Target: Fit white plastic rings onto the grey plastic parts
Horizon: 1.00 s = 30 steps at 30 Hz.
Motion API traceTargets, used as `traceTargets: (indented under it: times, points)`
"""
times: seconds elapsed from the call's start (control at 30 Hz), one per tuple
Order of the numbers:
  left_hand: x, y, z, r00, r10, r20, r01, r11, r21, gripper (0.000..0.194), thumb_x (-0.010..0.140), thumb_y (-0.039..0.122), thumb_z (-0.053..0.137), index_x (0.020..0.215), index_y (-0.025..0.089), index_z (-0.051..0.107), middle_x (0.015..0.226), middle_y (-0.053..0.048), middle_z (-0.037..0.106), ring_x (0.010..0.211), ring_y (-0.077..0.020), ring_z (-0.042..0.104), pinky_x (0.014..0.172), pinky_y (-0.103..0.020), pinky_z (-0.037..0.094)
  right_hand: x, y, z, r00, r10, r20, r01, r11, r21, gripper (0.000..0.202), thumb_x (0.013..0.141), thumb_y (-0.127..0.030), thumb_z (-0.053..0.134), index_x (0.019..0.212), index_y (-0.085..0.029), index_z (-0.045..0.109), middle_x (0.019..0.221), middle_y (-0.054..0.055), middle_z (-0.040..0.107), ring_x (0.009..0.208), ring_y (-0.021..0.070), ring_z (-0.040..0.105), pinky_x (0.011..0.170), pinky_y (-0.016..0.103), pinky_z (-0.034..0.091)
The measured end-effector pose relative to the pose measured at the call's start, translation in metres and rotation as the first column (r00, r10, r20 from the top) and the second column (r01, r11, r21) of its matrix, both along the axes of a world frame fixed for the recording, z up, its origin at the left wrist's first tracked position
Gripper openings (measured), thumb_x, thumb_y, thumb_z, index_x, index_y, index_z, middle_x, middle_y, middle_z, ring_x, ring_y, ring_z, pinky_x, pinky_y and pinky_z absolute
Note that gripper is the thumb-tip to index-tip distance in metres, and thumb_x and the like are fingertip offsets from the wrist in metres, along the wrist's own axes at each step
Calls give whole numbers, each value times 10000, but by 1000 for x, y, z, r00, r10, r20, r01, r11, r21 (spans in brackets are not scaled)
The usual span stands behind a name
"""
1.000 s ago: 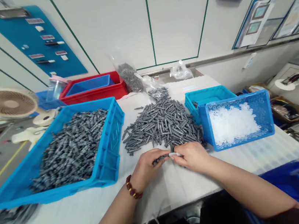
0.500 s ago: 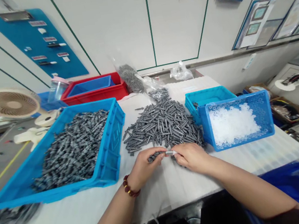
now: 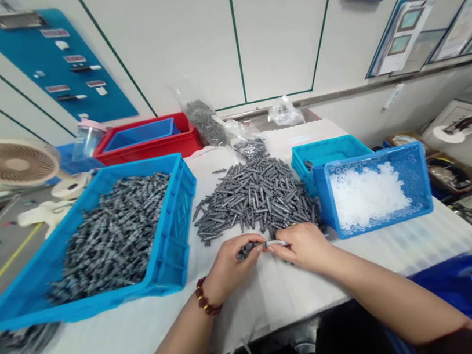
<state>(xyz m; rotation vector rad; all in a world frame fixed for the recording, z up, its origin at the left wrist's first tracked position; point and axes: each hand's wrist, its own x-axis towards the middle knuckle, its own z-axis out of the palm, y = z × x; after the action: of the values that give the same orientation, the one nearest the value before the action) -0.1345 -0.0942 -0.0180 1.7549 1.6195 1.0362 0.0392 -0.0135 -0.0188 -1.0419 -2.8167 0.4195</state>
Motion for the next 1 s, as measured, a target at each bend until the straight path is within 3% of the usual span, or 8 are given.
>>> traceTargets:
  times: [0.27, 0.43, 0.5, 0.63, 0.73, 0.83, 0.93, 1.0]
  points:
    - [-3, 3, -4, 999, 41, 1, -41, 998, 52, 153, 805, 242, 513, 869, 185, 641, 705, -14, 694, 524, -115, 575, 596, -226, 478, -1, -1, 2, 995, -102, 10, 102, 995, 17, 330, 839, -462, 485, 697, -198, 624, 696, 37, 664, 674, 167, 589, 559, 246, 275]
    - [-19, -11, 27, 953, 297, -54, -280, 937, 211, 160, 798, 309, 538, 754, 186, 630, 684, -3, 669, 585, -129, 593, 618, -222, 480, 1, 5, 2, 994, -43, -103, 47, 998, 45, 200, 883, -272, 437, 829, -184, 608, 810, 45, 663, 778, 170, 586, 661, 247, 343]
    - [-36, -24, 50, 858, 494, -141, -432, 842, 323, 181, 777, 360, 573, 716, 197, 621, 722, -3, 667, 699, -159, 613, 702, -241, 482, 2, 7, 1, 987, -15, -161, 25, 998, 57, 196, 896, -227, 410, 904, -178, 600, 890, 56, 660, 837, 176, 581, 717, 255, 366]
    - [-86, -46, 90, 480, 800, -361, -683, 599, 419, 316, 757, 489, 568, 828, 183, 601, 821, -30, 638, 820, -229, 602, 802, -338, 465, 3, 8, -3, 978, 8, -209, 7, 997, 71, 215, 909, -238, 405, 994, -179, 593, 981, 68, 653, 898, 192, 579, 775, 274, 395]
    - [-126, -51, 99, 442, 681, -584, -715, 660, 230, 463, 767, 519, 524, 1001, 124, 585, 1017, -137, 618, 1021, -336, 548, 897, -459, 416, 3, 9, -5, 978, 16, -210, 3, 996, 89, 228, 911, -240, 410, 1024, -177, 599, 1008, 75, 654, 921, 197, 585, 793, 279, 408]
    - [-142, -51, 93, 422, 615, -666, -654, 715, 247, 490, 811, 483, 459, 1071, 83, 571, 1166, -207, 557, 1156, -371, 455, 984, -520, 326, 3, 11, -7, 977, 22, -213, 1, 994, 107, 235, 911, -244, 421, 1040, -182, 607, 1012, 75, 658, 913, 194, 596, 790, 278, 420]
    - [-116, -46, 76, 369, 616, -697, -508, 761, 403, 381, 880, 394, 396, 1082, 124, 573, 1135, -151, 581, 1117, -294, 491, 994, -464, 343, 4, 12, -8, 977, 37, -210, -14, 994, 111, 238, 910, -268, 433, 1058, -214, 611, 1000, 56, 666, 877, 188, 612, 749, 270, 435]
    - [-83, -36, 55, 380, 442, -813, -397, 871, 288, 287, 904, 288, 384, 1061, 153, 584, 1096, -122, 604, 1060, -236, 524, 949, -382, 400, 4, 12, -8, 977, 46, -211, -26, 995, 97, 243, 912, -283, 433, 1081, -244, 603, 1005, 36, 670, 863, 182, 623, 718, 262, 439]
